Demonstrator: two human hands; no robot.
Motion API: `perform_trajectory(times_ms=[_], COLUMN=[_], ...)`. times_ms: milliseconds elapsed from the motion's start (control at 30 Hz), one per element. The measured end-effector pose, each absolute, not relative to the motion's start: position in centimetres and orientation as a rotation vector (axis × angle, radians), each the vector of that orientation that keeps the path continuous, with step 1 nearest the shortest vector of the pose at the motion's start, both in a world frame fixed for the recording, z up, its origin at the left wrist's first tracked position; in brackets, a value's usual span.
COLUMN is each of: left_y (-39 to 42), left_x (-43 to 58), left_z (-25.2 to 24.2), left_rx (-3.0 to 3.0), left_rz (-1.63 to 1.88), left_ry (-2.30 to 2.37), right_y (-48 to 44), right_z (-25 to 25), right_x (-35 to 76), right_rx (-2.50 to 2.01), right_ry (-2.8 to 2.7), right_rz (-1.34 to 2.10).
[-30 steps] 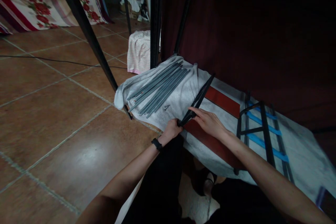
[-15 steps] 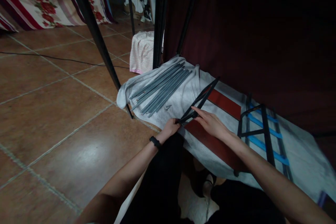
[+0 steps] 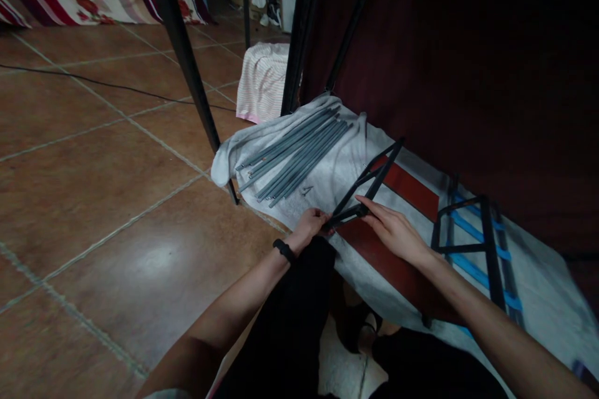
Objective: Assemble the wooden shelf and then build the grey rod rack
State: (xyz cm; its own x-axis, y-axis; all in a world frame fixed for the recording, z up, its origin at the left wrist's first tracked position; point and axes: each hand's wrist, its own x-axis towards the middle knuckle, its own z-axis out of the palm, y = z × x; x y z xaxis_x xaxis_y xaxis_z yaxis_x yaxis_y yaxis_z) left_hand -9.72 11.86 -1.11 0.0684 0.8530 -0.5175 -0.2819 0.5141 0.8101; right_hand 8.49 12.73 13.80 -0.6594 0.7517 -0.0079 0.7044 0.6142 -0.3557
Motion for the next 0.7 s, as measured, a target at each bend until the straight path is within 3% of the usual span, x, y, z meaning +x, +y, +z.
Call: perform_trajectory(times_ms=[700], left_y=[12.7], left_x=[-8.8], left_z=[-1.6], left_rx=[0.515], left_rz=[0.97], left_ry=[1.253], right_y=[12.7], right_z=[13.5], right_x=[9.3], right_rx=[-1.188], right_ry=[-2.685], right_rz=[0.451])
